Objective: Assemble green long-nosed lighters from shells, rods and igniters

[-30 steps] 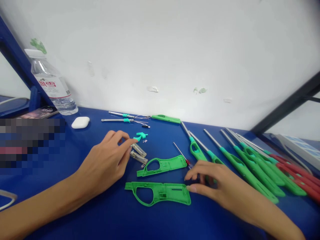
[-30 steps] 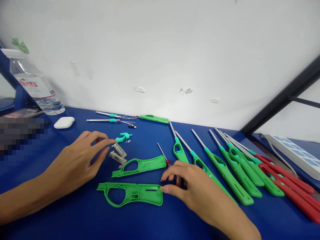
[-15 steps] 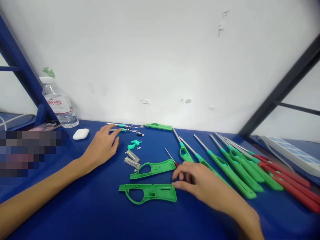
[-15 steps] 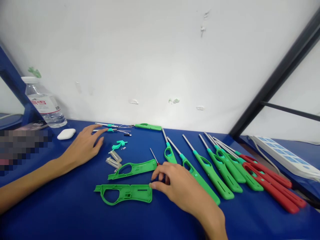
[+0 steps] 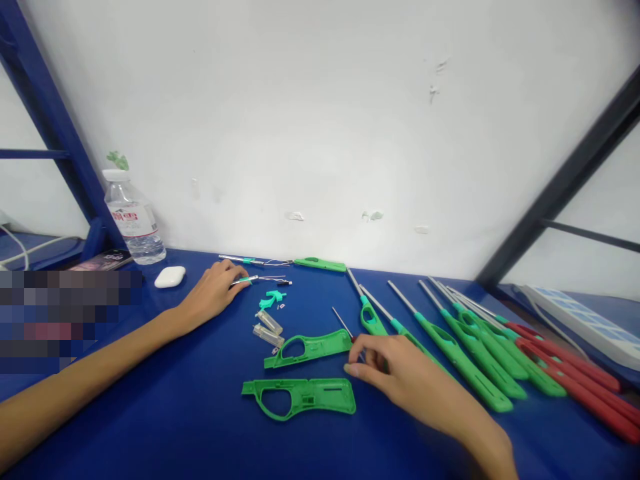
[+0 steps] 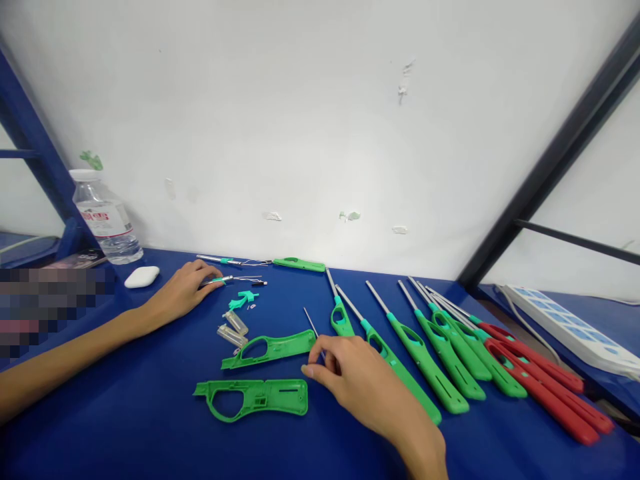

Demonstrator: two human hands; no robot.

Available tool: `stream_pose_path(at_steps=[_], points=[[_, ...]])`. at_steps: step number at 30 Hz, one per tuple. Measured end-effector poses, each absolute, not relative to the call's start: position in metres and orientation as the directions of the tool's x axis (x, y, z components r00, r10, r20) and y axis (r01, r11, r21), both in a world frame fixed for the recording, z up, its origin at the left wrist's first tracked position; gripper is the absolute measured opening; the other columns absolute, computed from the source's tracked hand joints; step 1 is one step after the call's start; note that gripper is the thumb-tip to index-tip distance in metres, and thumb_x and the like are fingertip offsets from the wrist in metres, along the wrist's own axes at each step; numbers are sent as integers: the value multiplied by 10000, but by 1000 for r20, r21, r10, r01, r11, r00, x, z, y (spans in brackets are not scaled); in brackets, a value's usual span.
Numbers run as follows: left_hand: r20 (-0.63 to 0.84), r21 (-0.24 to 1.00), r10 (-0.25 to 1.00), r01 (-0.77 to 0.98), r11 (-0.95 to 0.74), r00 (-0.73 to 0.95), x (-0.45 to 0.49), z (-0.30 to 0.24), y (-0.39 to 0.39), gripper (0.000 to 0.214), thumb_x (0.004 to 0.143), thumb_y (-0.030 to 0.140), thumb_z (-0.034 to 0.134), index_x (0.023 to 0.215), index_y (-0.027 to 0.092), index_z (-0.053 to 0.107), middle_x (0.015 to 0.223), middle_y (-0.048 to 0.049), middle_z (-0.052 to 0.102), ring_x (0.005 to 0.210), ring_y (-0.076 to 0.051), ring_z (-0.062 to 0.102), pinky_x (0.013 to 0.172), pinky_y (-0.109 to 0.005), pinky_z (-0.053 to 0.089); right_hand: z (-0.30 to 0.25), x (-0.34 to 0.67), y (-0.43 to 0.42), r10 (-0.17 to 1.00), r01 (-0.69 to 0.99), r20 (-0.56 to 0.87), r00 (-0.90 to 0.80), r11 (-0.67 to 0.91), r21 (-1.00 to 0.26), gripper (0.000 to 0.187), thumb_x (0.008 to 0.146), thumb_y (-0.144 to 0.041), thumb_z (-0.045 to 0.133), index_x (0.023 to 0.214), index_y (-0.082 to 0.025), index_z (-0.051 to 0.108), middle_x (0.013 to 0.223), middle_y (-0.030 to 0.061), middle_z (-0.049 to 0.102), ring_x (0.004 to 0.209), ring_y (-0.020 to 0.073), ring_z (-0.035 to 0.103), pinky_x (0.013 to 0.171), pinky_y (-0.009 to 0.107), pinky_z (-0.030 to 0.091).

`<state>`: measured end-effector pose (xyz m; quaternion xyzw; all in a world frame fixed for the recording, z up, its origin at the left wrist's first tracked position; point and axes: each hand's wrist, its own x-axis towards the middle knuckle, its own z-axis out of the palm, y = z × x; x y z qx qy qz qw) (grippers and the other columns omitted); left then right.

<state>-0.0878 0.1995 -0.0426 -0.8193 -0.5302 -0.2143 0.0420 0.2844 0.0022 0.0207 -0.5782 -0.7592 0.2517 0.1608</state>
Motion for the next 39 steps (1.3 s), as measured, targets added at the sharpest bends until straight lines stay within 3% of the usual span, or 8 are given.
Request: stream_pose_path(at_steps=[3,6,11,15,19,23,30,39], points=[[416,198,833,857,-475,365,-87,-42,193,324,1065,364,709,1326,175,672,1330,-108,687,1122,-270,711,951,-483,623,24,277,0,970,812,-16,-244,195,-550,192,1067,-403,657,963,-262,734,751,-41,649,719,172,601,652,305,388],[452,250,806,813,-526,382,-88,-39,183,295,1076,383,688,1278,167,684,1250,-94,712,1071,-255,721,940,-473,617,25,264,-4,965,802,12,-263,226,-553,136,1025,-430,741,1056,-298,749,962,-32,725,921,191,670,803,308,458],[542,339,748,715,-612,383,-86,-21,163,401,1150,470,414,1282,200,679,1226,-107,736,1142,-295,698,1044,-470,549,20,240,-6,931,798,-71,-358,266,-540,390,896,-375,904,1252,-328,754,1292,-10,729,1228,248,670,1069,361,484],[570,400,737,660,-636,364,-72,-12,136,360,1147,445,429,1305,221,662,1216,-81,736,1099,-268,700,993,-400,551,12,236,0,920,816,-89,-382,291,-499,322,932,-300,865,1240,-283,772,1259,22,750,1197,261,700,1061,380,523],[505,434,707,562,-704,495,-50,-13,98,269,1136,394,481,1226,265,698,1086,-24,728,920,-190,701,839,-296,571,8,248,1,924,844,-103,-369,286,-455,268,934,-234,843,1191,-266,778,1197,32,766,1148,265,719,1073,402,528],[442,516,636,401,-757,633,-36,-16,67,193,1122,304,521,1188,272,701,1140,-31,715,1010,-185,709,918,-290,582,7,266,-3,944,873,-149,-295,203,-443,308,897,-221,860,1182,-305,778,1231,33,758,1213,293,690,1076,416,527],[445,469,597,394,-790,667,-36,-10,48,213,1126,300,497,1211,300,692,1136,-22,751,1058,-201,727,888,-265,618,10,282,-4,951,896,-250,-182,56,-441,245,857,-187,863,1051,-300,765,1093,4,762,1022,249,722,902,351,534],[349,455,556,383,-804,754,-33,-12,54,192,1143,297,482,1260,325,631,1198,20,741,989,-168,746,859,-252,583,15,277,-3,941,886,-265,-209,68,-459,264,827,-156,900,1016,-276,759,1063,-12,761,990,221,720,860,321,502]])
